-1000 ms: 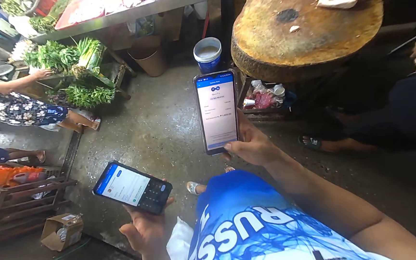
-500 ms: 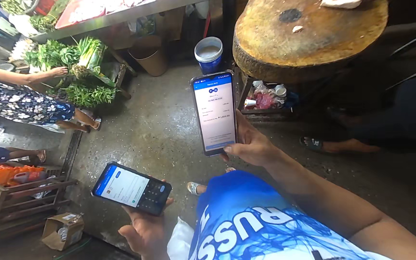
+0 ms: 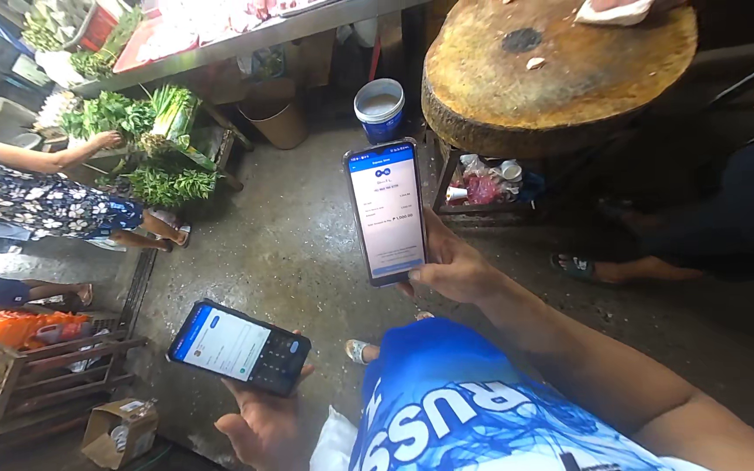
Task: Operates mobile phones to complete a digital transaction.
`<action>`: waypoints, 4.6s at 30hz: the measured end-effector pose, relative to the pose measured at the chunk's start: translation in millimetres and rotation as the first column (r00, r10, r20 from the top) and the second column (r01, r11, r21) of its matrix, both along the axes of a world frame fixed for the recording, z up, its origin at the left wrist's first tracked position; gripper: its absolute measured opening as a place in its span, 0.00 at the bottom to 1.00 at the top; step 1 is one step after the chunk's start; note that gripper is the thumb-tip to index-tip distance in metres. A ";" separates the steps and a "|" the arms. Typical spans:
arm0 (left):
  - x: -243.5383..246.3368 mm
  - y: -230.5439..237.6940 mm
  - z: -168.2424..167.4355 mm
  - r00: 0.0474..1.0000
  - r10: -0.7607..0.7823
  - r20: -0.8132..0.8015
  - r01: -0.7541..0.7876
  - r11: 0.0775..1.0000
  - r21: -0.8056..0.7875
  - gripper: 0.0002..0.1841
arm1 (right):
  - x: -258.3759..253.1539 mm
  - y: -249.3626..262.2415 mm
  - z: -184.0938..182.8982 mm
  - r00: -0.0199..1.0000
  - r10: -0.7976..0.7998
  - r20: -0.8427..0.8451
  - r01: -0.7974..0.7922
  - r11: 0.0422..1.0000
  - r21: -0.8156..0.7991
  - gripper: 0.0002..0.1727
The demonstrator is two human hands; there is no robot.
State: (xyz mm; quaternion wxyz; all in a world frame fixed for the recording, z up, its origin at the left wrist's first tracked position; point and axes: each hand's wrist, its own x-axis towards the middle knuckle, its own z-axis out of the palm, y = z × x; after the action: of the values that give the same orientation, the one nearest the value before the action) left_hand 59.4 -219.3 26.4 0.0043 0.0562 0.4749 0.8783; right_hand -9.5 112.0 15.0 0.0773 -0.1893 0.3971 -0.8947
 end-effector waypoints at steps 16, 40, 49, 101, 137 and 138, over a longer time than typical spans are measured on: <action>1.5 2.2 -3.6 1.000 0.014 -0.019 -0.013 1.000 0.019 0.45 | -0.7 3.9 7.4 0.994 -0.085 0.070 0.082 0.995 0.056 0.38; -5.5 12.0 -0.6 1.000 -0.008 -0.009 0.008 1.000 -0.013 0.46 | 2.2 19.4 8.2 0.979 -0.179 0.102 0.164 0.977 0.136 0.48; -2.3 10.2 -2.6 1.000 -0.010 0.012 0.010 1.000 0.007 0.47 | 0.7 19.7 -1.7 0.992 -0.113 0.064 0.108 0.990 0.087 0.44; -29.2 -153.5 -28.6 0.983 -0.180 0.040 0.175 0.979 0.102 0.44 | 24.2 -141.8 5.9 0.985 -0.152 0.078 0.137 0.975 0.174 0.42; -66.5 -174.9 -56.9 0.847 -0.531 -0.023 0.515 0.808 0.286 0.43 | 11.5 -241.0 17.9 0.981 -0.192 0.011 0.190 0.974 0.122 0.39; -68.3 -168.6 -56.7 0.843 -0.537 -0.027 0.522 0.805 0.282 0.43 | 13.6 -234.1 18.4 0.978 -0.207 0.016 0.203 0.970 0.131 0.39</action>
State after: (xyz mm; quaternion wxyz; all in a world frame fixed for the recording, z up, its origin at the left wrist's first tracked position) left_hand -8.9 -387.9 -30.3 0.2538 0.1625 0.3119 0.9011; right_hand 4.1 -122.1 33.4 0.0026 -0.1287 0.4702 -0.8731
